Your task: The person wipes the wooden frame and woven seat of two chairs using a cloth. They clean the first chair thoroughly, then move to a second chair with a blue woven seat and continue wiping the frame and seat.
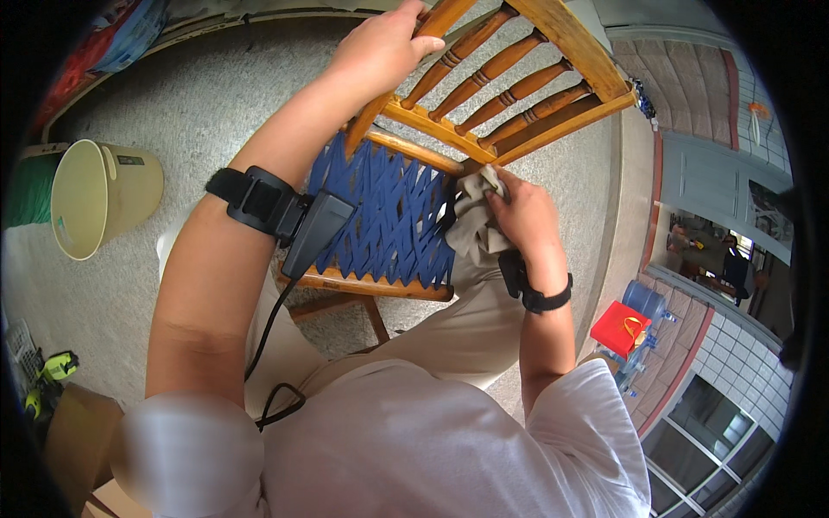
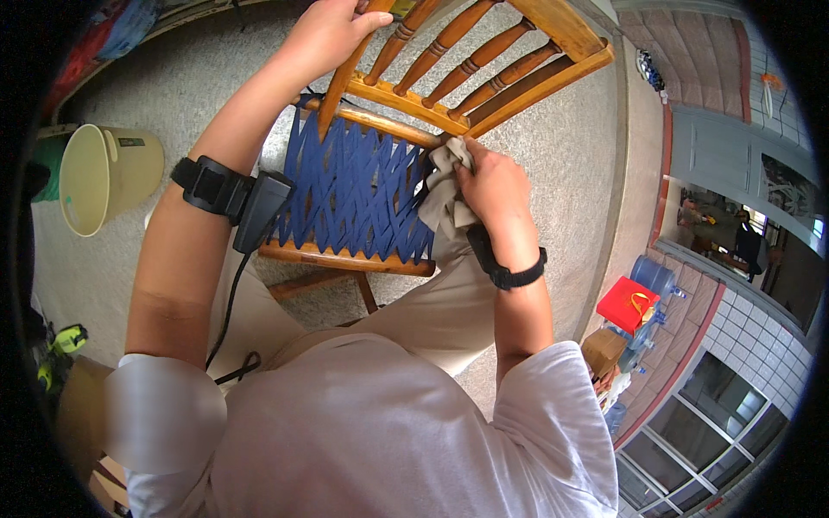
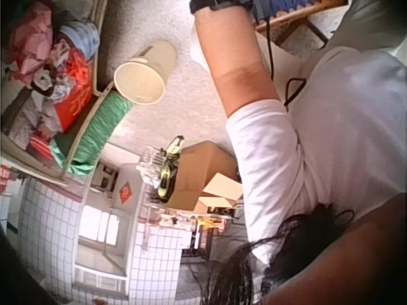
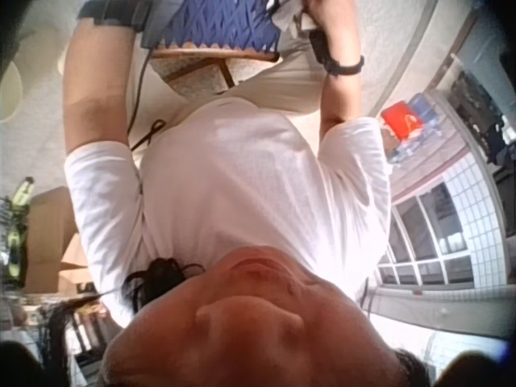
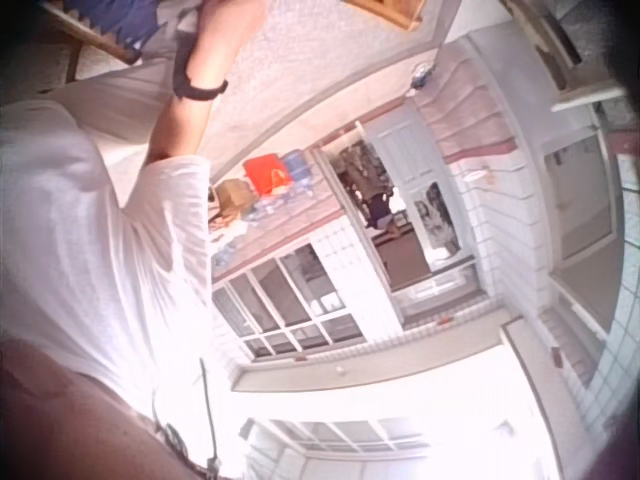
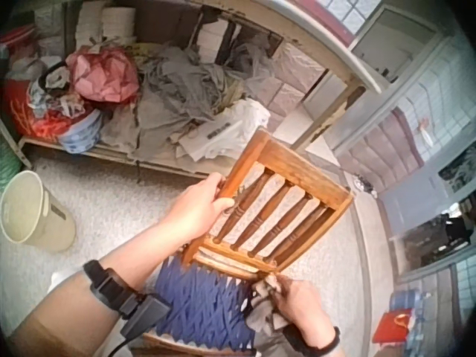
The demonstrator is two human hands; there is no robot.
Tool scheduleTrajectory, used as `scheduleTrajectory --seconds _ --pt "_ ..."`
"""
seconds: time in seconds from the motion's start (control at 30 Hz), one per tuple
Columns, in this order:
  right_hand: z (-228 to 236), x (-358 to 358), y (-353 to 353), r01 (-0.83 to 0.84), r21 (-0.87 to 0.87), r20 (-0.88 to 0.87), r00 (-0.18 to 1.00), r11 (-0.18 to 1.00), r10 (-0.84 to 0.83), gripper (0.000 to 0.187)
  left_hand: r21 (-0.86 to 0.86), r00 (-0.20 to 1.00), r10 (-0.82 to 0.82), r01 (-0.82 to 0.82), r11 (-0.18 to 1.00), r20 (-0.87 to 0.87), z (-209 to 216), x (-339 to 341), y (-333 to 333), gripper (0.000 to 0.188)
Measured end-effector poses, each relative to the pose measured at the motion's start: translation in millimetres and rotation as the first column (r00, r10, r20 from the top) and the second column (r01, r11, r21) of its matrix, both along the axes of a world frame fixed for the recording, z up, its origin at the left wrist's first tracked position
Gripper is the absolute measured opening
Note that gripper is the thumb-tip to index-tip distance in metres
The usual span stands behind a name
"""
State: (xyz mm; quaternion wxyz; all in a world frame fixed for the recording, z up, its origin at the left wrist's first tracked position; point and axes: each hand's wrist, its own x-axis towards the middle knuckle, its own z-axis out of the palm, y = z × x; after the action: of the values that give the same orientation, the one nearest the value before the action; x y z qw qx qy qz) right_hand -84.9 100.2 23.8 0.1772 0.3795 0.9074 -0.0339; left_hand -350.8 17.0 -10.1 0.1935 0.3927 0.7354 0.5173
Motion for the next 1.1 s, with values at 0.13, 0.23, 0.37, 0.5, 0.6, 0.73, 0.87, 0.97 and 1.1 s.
scheduleTrajectory --seconds 0.13,0.23,0.37,0.5,0.6,0.73,0.87,0.97,1.1 --pt "24 3 -6 0.067 0.034 -0.137 0.989 0.997 -0.062 0.058 -0.006 1.0 0.011 -0.011 1.0 -0.021 0 0 2 0.033" --pt "25 -3 -1 0.069 0.15 -0.309 0.951 0.986 -0.019 0.052 -0.026 0.999 0.016 -0.018 1.0 -0.05 0 1 3 0.034" --pt "-3 -18 10 -0.025 0.17 -0.188 0.98 0.985 0.057 0.029 -0.014 1.0 0.0 0.0 1.0 -0.028 0 0 3 0.035" --pt "-23 -25 14 -0.013 0.137 -0.174 0.984 0.99 0.037 0.032 -0.045 1.0 0.013 -0.014 0.999 -0.009 0 0 3 0.035" --pt "-23 -28 18 0.019 0.049 -0.108 0.994 0.999 -0.014 0.037 0.005 1.0 0.018 -0.018 1.0 -0.021 0 1 4 0.034" --pt "-21 -24 11 -0.002 0.078 -0.106 0.994 0.997 0.01 0.05 0.03 1.0 0.006 -0.006 1.0 0.008 -6 2 3 0.033" --pt "-16 -13 -6 -0.011 0.053 -0.095 0.995 0.999 0.016 0.062 -0.053 0.976 0.067 -0.08 0.995 -0.206 -18 4 11 0.049" --pt "2 -7 -8 0.051 0.056 -0.265 0.964 0.997 -0.035 0.057 -0.041 0.97 0.083 -0.095 0.995 -0.229 -27 3 16 0.048" --pt "34 -14 10 0.01 0.372 -0.6 0.765 0.928 0.232 0.048 -0.051 0.972 0.069 -0.083 0.995 -0.226 -29 1 16 0.048"
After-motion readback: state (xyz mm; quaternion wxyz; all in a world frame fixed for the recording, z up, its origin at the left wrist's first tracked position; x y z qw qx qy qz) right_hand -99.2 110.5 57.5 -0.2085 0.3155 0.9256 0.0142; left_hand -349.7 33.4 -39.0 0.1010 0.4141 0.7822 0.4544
